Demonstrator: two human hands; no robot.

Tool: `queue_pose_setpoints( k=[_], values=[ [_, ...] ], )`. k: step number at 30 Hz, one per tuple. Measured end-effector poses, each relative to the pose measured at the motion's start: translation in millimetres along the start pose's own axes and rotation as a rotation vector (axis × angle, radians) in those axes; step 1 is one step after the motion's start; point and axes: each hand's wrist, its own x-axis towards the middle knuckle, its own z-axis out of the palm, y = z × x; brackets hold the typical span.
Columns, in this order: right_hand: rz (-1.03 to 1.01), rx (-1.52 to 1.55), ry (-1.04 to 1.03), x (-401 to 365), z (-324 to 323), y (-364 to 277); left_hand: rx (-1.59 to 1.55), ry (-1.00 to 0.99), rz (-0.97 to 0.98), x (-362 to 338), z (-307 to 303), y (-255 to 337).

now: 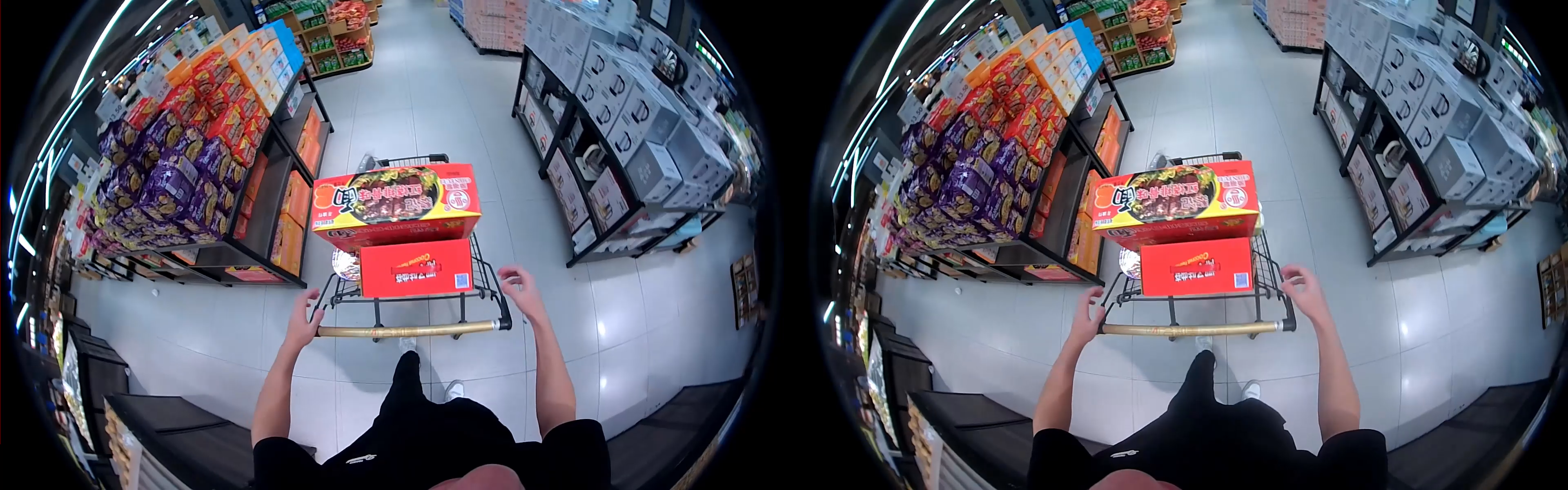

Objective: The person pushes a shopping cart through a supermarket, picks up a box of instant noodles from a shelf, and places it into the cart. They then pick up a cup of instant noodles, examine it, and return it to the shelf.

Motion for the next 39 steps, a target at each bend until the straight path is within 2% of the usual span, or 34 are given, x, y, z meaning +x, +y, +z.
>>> queue_pose_setpoints(
  k=[1,5,7,8,9,10,11,12,14,17,18,19,20,22,24,25,26,27,28,30,32,34,35,36,38,39],
  values=[
    [-0.091,-0.02,0.074,26,-3,-1,-0.031,0.012,0.006,20,-4,-4],
    [-0.076,-0.019,0.082,119,10,-7,-0.275,0.083,0.054,111,22,-13],
    [0.295,-0.062,0.096,146,11,42,-0.263,-0.03,0.09,151,37,-17],
    [0.354,-0.159,0.06,154,11,64,-0.261,-0.084,0.144,169,37,-26],
    [0.421,-0.248,0.025,164,7,77,-0.33,-0.18,0.09,182,48,-38],
    [0.486,-0.227,0.058,164,17,49,-0.396,-0.285,0.035,192,58,-46],
    [0.507,-0.047,0.123,164,14,62,-0.41,-0.299,0.028,196,69,-54],
    [0.528,0.132,0.192,160,11,72,-0.489,-0.334,-0.068,198,76,-51],
    [0.435,0.209,0.265,157,25,45,-0.667,-0.323,-0.279,209,76,-18],
    [0.454,0.157,0.297,160,36,27,-0.735,-0.315,-0.267,206,76,-14],
    [0.445,0.173,0.321,168,44,6,-0.679,-0.234,-0.23,202,87,-22],
    [0.437,0.06,0.296,171,37,12,-0.622,-0.152,-0.197,198,98,-31],
    [0.439,0.193,0.228,171,31,18,-0.66,-0.086,-0.169,198,110,-42],
    [0.509,0.035,0.296,178,39,-3,-0.797,-0.038,-0.213,217,97,-19],
    [0.517,0.064,0.223,187,33,-19,-0.93,-0.101,-0.373,236,68,23],
    [0.453,0.13,0.2,187,33,-24,-0.922,-0.104,-0.397,237,62,32],
    [0.373,0.197,0.175,191,33,-26,-0.887,-0.106,-0.325,240,57,40],
    [0.445,0.165,0.186,186,27,-22,-0.851,-0.1,-0.235,248,52,45],
    [0.432,0.172,0.174,180,22,-12,-0.765,-0.149,-0.264,243,47,50],
    [0.401,0.292,0.232,171,17,12,-0.546,-0.178,-0.091,222,60,27],
    [0.392,0.4,0.317,174,37,-5,-0.607,-0.187,-0.105,211,74,20],
    [0.464,0.376,0.317,162,25,33,-0.735,-0.275,-0.206,199,85,7],
    [0.474,0.396,0.312,156,22,41,-1.083,-0.256,-0.385,196,93,1],
    [0.491,0.416,0.312,148,22,48,-1.088,-0.26,-0.384,198,93,-2],
    [0.506,0.517,0.353,133,9,70,-0.793,-0.301,-0.121,200,88,-6],
    [0.547,0.552,0.412,131,8,66,-0.798,-0.301,-0.127,196,92,-18]
  ],
)
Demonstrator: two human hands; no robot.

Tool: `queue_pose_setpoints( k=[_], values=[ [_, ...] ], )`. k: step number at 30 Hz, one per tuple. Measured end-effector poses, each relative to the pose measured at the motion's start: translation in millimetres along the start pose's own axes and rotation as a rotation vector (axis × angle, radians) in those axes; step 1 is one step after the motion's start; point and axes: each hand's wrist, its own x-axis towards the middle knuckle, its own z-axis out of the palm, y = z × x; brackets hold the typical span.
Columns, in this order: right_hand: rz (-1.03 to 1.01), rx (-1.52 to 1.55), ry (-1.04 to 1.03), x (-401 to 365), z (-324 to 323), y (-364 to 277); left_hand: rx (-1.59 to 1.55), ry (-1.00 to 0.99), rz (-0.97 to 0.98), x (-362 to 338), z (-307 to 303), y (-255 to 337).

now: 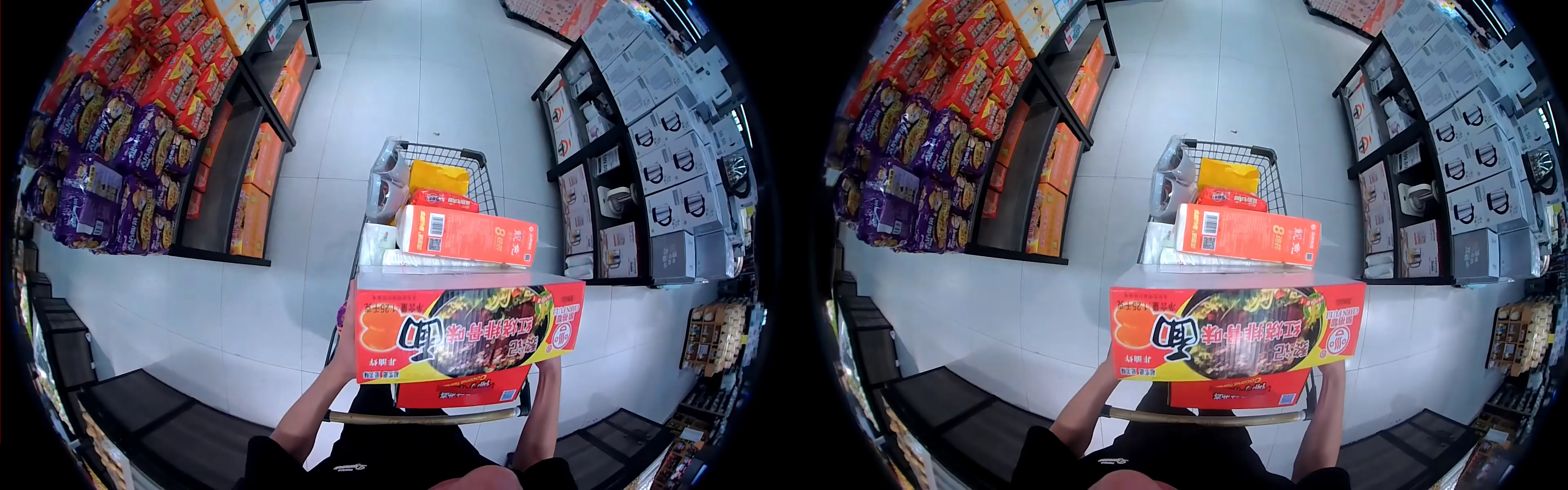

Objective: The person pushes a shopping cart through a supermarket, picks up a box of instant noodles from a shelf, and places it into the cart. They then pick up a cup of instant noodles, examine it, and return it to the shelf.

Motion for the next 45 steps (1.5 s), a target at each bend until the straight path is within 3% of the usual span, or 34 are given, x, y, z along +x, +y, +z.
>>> queue_pose_setpoints(
  k=[4,5,7,8,9,11,12,14,15,17,18,19,21,23,24,30,35,40,43,45],
  values=[
    [-0.062,-0.05,0.016,-8,3,-19,-0.51,0.007,-0.602,-18,-26,-64],
    [-0.08,-0.091,0.007,-7,5,-26,-0.523,0.012,-0.621,-29,-30,-71],
    [-0.124,-0.193,-0.041,4,15,-47,-0.045,0.011,-0.227,-27,-38,-37],
    [-0.149,-0.251,-0.078,15,23,-58,-0.606,0.405,-0.357,-15,-34,-28],
    [-0.172,-0.311,-0.112,28,30,-68,-0.613,0.407,-0.362,-3,-45,-18],
    [-0.202,-0.389,-0.172,59,43,-85,0.125,0.307,0.215,27,-76,2],
    [-0.204,-0.392,-0.171,76,45,-88,0.122,0.308,0.217,45,-82,11],
    [-0.207,-0.512,-0.411,115,52,-95,0.372,0.179,-0.004,87,-89,22],
    [-0.215,-0.513,-0.407,112,75,-105,0.37,0.176,0.004,107,-90,23],
    [-0.104,-0.602,-0.414,86,143,-128,0.305,-0.025,-0.082,144,-84,23],
    [-0.026,-0.431,-0.531,89,151,-131,0.305,-0.027,-0.075,157,-78,21],
    [-0.032,-0.433,-0.53,90,156,-133,0.265,-0.066,-0.144,168,-72,18],
    [0.102,-0.155,-0.623,92,163,-137,0.227,-0.107,-0.205,187,-62,16],
    [0.061,-0.319,-0.583,94,163,-137,0.228,-0.337,-0.344,200,-54,18],
    [0.025,-0.483,-0.539,95,163,-137,0.231,-0.341,-0.341,200,-51,21],
    [-0.1,-0.447,-0.491,62,188,-153,0.177,-0.357,-0.263,200,-44,60],
    [-0.193,-0.515,-0.456,97,175,-177,0.186,-0.227,0.003,231,-40,74],
    [-0.236,-0.52,-0.466,170,174,-155,0.183,-0.161,0.029,284,-46,32],
    [-0.296,-0.526,-0.463,222,165,-109,0.262,-0.119,0.193,305,-51,-26],
    [-0.248,-0.527,-0.413,235,168,-90,0.25,-0.138,0.109,301,-46,-31]
  ],
)
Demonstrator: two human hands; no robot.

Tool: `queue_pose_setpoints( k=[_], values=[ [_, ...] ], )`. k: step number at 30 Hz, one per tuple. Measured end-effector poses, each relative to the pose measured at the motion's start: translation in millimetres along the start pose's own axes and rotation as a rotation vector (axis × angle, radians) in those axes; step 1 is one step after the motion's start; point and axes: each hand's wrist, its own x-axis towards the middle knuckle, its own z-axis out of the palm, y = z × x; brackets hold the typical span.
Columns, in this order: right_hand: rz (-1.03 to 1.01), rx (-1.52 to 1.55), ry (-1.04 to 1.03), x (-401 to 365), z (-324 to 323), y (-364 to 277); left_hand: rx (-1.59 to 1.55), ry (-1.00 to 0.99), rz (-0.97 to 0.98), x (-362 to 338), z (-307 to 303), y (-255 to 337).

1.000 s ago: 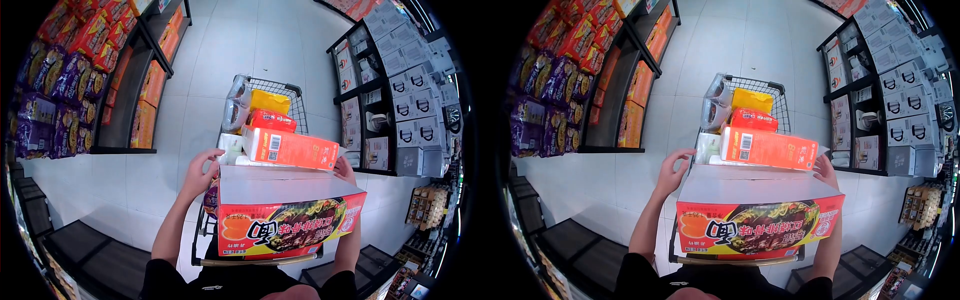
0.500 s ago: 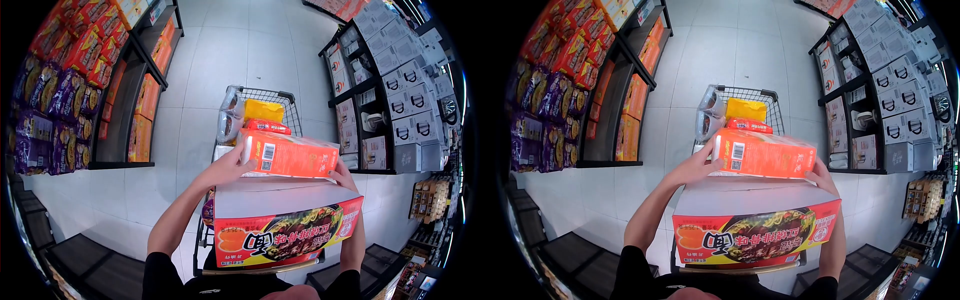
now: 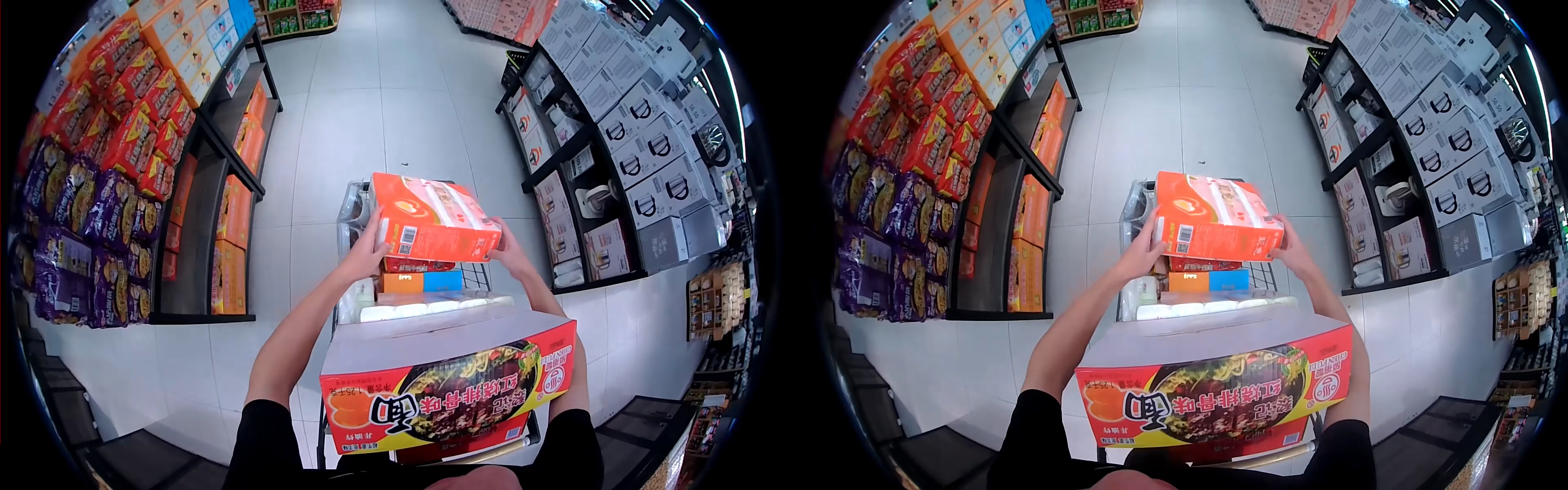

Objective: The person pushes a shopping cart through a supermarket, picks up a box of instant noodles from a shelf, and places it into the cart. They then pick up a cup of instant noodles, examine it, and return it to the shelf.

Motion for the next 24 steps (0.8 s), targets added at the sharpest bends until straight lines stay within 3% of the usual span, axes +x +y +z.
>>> queue_pose_setpoints(
  k=[4,7,11,13,15,16,18,20,22,24],
  values=[
    [0.07,0.063,-0.024,3,-4,51,0.076,-0.043,-0.016,-8,14,-37],
    [-0.011,0.126,0.039,-1,11,64,0.203,-0.096,-0.043,-18,19,-57],
    [0.041,-0.025,0.034,1,5,82,0.26,-0.139,-0.047,-25,24,-52],
    [0.019,-0.139,0.002,-5,-2,83,0.025,-0.185,-0.283,-26,15,-48],
    [0.149,-0.187,0.038,-18,-12,77,-0.073,-0.193,-0.333,-35,-3,-37],
    [0.162,-0.184,0.033,-36,-23,77,-0.179,-0.194,-0.393,-48,-12,-26],
    [-0.086,-0.273,0.081,-83,-39,72,-0.255,-0.122,-0.295,-91,-37,-6],
    [-0.227,-0.453,0.124,-160,-17,4,0.069,-0.163,-0.169,-144,-70,-7],
    [-0.179,-0.469,0.086,-213,-14,-12,0.292,-0.156,-0.153,-194,-66,53],
    [-0.013,-0.376,0.053,-259,-12,-7,0.055,-0.185,-0.26,-233,-48,77]
  ],
)
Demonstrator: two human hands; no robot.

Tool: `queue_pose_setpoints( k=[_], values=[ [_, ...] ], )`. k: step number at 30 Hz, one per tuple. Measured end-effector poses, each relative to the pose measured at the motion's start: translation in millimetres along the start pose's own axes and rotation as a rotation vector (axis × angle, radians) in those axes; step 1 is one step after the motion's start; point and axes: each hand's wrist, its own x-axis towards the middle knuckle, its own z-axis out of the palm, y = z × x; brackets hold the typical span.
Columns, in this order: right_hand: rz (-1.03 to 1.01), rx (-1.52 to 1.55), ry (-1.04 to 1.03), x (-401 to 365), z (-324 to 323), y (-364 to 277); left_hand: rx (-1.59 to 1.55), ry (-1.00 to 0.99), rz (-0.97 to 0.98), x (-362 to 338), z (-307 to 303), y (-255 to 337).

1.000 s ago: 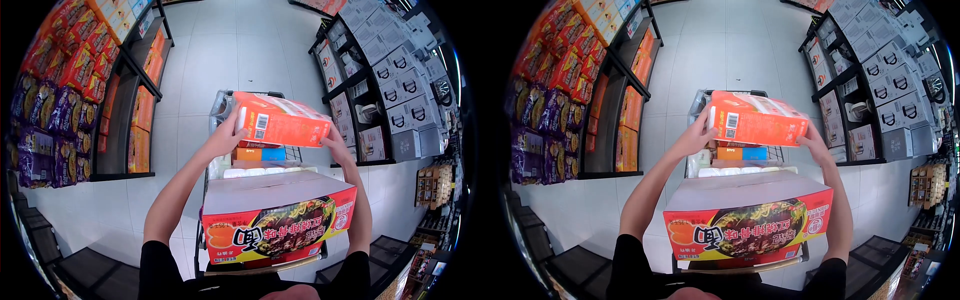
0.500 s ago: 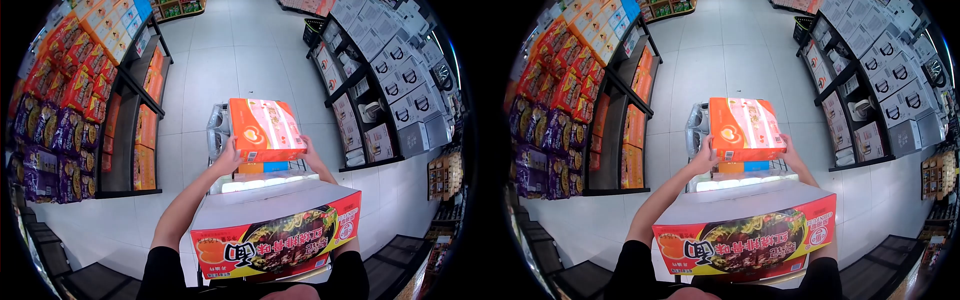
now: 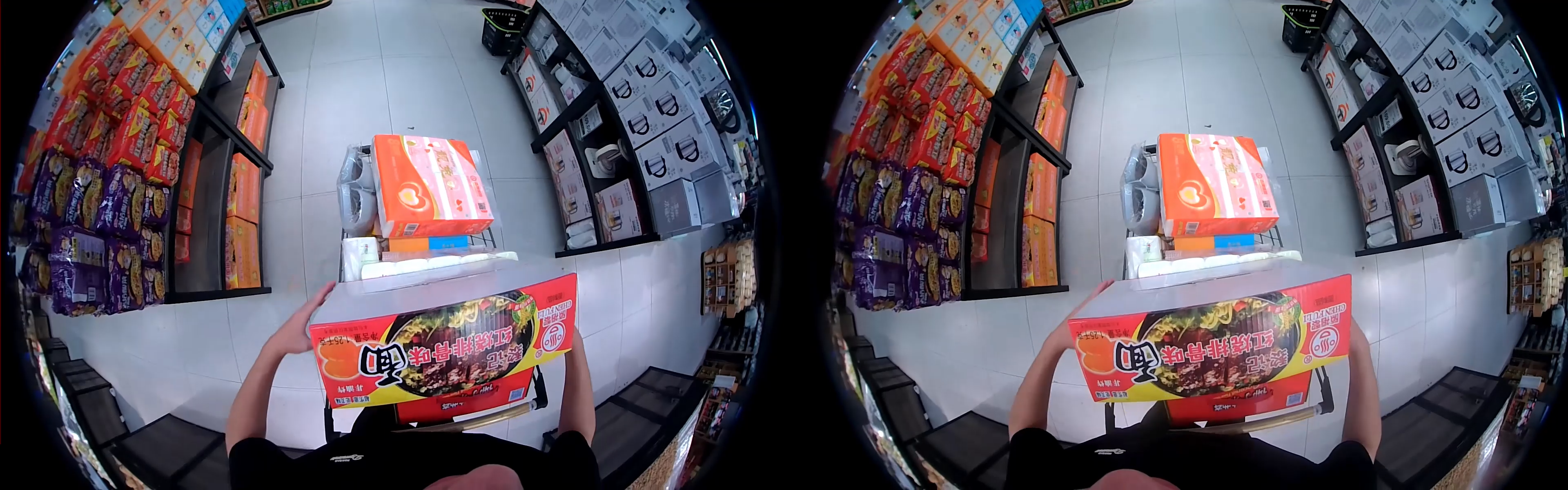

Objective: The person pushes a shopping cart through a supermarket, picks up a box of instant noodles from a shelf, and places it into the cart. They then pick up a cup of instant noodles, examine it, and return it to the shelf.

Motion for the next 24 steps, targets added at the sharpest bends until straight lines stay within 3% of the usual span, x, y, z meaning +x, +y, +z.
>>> queue_pose_setpoints(
  k=[3,8,10,11,12,14,16,18,20,22,24],
  values=[
    [0.202,0.199,0.029,-32,13,25,-0.149,-0.265,-0.229,-27,27,22],
    [0.304,0.513,0.033,-29,17,45,-0.19,-0.189,-0.258,-17,68,0],
    [0.366,0.478,0.011,-15,18,33,-0.193,-0.154,-0.27,-8,76,-6],
    [0.443,0.169,0.122,-6,25,1,-0.191,-0.132,-0.277,-4,79,-10],
    [0.397,0.143,0.189,2,31,11,-0.178,-0.109,-0.293,0,79,-13],
    [0.098,0.272,0.17,14,32,18,-0.125,-0.034,-0.349,10,78,-21],
    [0.002,0.488,0.159,38,24,15,-0.104,0.103,-0.327,23,70,-15],
    [-0.113,0.568,0.213,58,17,-21,-0.361,0.361,0.196,44,66,9],
    [-0.141,0.625,0.331,86,11,-51,-0.376,0.438,0.229,64,54,68],
    [-0.064,0.781,0.341,110,1,-93,-0.509,0.424,0.022,88,42,89],
    [0.014,0.715,0.247,133,-10,-111,-0.536,0.371,-0.088,105,26,102]
  ],
)
